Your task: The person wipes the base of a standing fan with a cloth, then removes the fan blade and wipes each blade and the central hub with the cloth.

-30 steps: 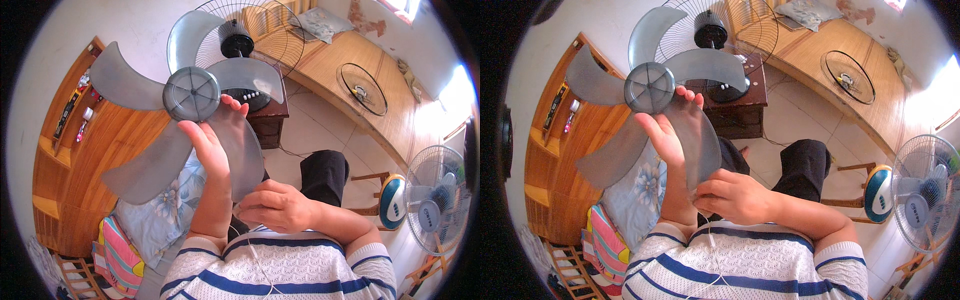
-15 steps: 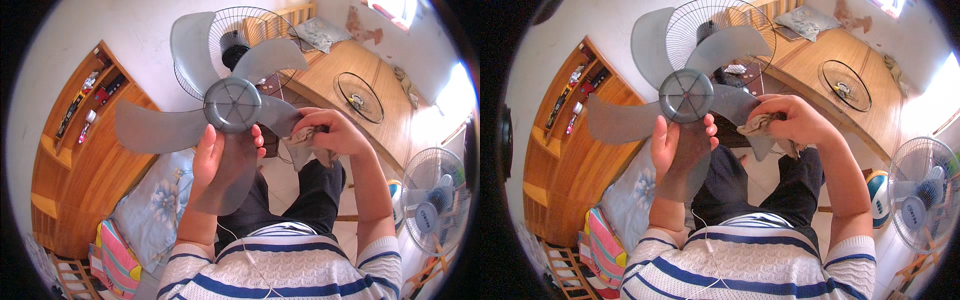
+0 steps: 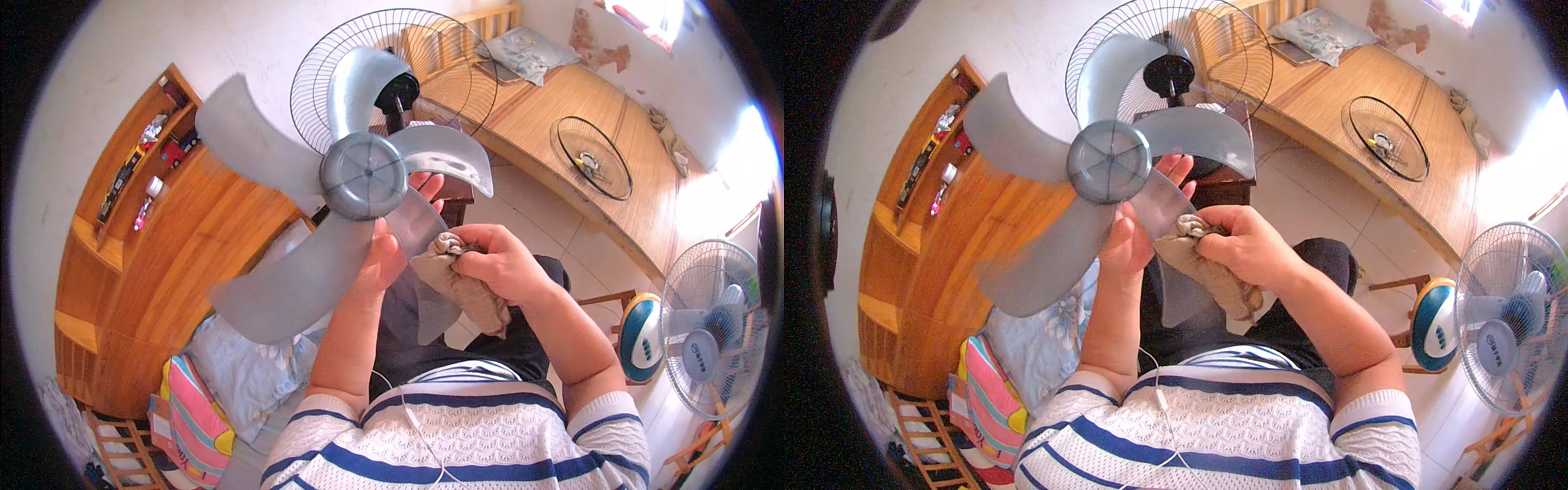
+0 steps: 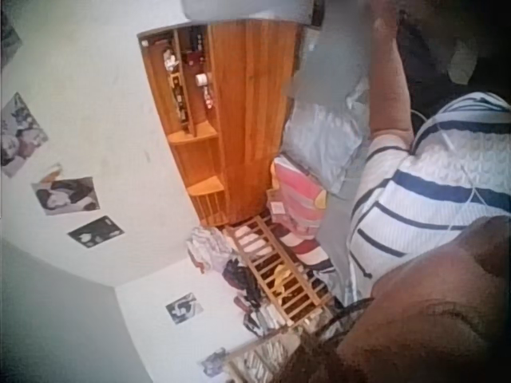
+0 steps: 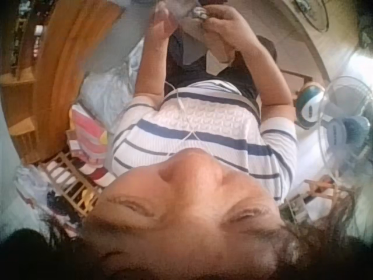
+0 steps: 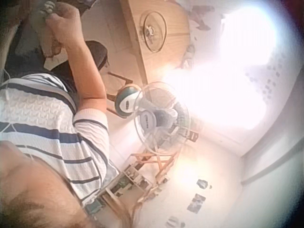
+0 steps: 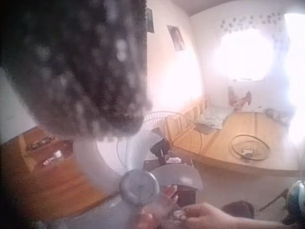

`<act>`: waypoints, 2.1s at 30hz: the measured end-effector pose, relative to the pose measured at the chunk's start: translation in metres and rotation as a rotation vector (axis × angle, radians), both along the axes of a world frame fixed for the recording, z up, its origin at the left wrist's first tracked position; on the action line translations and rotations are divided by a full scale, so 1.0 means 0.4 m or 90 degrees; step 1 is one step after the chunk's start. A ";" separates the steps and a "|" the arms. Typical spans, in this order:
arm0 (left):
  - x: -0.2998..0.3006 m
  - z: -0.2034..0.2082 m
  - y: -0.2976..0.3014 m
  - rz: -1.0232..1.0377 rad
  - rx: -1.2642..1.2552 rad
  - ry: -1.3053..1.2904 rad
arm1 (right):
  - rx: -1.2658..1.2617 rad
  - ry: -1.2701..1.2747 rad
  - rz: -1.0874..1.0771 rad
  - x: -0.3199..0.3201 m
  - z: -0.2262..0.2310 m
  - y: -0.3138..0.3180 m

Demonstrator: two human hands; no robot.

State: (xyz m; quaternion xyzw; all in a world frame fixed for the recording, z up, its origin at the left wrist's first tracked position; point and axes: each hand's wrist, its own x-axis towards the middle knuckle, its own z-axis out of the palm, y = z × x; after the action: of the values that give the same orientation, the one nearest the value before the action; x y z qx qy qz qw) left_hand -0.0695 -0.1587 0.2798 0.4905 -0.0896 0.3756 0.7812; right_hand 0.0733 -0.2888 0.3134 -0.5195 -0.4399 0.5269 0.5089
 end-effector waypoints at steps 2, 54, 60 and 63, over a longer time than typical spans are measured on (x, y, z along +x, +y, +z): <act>0.020 0.009 -0.022 0.056 0.024 -0.006 | -0.018 0.034 -0.015 -0.021 -0.004 -0.002; 0.005 0.109 -0.048 0.020 -0.110 -0.193 | 0.672 -0.628 -0.291 -0.152 0.055 0.055; -0.005 0.137 -0.048 0.112 -0.082 -0.202 | 0.647 -0.538 -0.185 -0.175 0.040 0.044; -0.015 0.147 -0.016 0.142 -0.092 -0.224 | 0.654 -0.493 -0.099 -0.211 0.002 0.009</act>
State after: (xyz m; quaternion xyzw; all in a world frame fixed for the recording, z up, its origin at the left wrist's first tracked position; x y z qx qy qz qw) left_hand -0.0756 -0.1651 0.3387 0.3669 -0.1429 0.5449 0.7403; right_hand -0.0112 -0.2851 0.3142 -0.3926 -0.7489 -0.0144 0.5337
